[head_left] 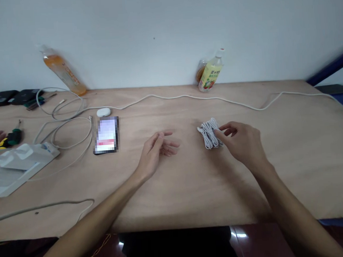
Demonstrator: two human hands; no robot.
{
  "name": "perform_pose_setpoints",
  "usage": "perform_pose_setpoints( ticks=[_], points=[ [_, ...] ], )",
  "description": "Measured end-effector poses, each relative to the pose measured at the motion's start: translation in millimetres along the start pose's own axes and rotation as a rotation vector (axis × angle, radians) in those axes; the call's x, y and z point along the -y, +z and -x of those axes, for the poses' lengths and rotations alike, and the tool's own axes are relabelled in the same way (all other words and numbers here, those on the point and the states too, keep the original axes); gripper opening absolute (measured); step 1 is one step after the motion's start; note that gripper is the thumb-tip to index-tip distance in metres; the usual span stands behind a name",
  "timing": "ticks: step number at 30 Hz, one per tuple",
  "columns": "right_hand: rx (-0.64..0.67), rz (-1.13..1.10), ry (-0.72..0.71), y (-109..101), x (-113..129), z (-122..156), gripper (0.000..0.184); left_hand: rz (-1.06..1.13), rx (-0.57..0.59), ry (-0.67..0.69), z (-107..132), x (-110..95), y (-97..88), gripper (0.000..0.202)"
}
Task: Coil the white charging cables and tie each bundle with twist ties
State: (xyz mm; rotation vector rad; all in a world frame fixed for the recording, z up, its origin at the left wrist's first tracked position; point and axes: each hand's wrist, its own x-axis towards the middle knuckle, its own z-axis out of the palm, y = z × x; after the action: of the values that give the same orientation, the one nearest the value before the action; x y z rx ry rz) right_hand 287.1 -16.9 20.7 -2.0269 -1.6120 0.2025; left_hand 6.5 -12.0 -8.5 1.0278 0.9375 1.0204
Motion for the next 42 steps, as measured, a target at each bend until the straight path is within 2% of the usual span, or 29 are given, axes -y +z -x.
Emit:
perform_pose_setpoints(
  ticks=[5, 8, 11, 13, 15, 17, 18, 22, 23, 25, 27, 32, 34, 42],
  points=[
    [-0.007, -0.079, -0.035, -4, -7, 0, 0.031, -0.011, 0.011, -0.012, 0, 2, 0.6, 0.054],
    [-0.098, -0.151, -0.038, -7, -5, 3, 0.027, -0.02, 0.016, -0.005, -1, 4, 0.0, 0.051],
    [-0.273, -0.19, -0.05, -6, 9, 14, 0.021, -0.024, 0.016, -0.003, -1, 4, -0.7, 0.045],
    [-0.268, -0.221, -0.108, 0, 22, 23, 0.021, -0.03, 0.024, 0.007, -1, 3, -0.6, 0.041],
    [-0.239, -0.209, -0.226, 7, 34, 31, 0.021, -0.04, 0.034, 0.023, 0, 3, -0.3, 0.039],
    [-0.28, -0.139, -0.272, 14, 39, 32, 0.02, -0.051, 0.038, 0.034, 1, 2, -0.1, 0.038],
    [-0.267, -0.092, -0.248, 17, 40, 29, 0.024, -0.057, 0.039, 0.037, 1, 2, -0.1, 0.037],
    [-0.141, 0.093, 0.025, 24, 30, 13, 0.075, -0.074, 0.044, 0.053, 1, 1, -0.6, 0.037],
    [-0.098, 0.117, 0.074, 26, 27, 9, 0.083, -0.078, 0.044, 0.053, 1, 2, -0.8, 0.037],
    [-0.033, 0.162, 0.124, 31, 23, 5, 0.088, -0.083, 0.042, 0.049, 1, 2, -0.9, 0.036],
    [0.001, 0.209, 0.13, 37, 20, 5, 0.085, -0.088, 0.037, 0.047, 1, 1, -1.1, 0.035],
    [-0.057, 0.232, 0.035, 47, 15, 8, 0.057, -0.101, 0.026, 0.058, 2, 2, -1.9, 0.033],
    [-0.039, 0.232, 0.019, 49, 18, 9, 0.053, -0.109, 0.022, 0.057, 1, 3, -2.6, 0.032],
    [0.144, 0.214, 0.007, 56, 78, 19, 0.05, -0.121, -0.079, 0.059, -4, 4, -7.4, 0.029]
  ],
)
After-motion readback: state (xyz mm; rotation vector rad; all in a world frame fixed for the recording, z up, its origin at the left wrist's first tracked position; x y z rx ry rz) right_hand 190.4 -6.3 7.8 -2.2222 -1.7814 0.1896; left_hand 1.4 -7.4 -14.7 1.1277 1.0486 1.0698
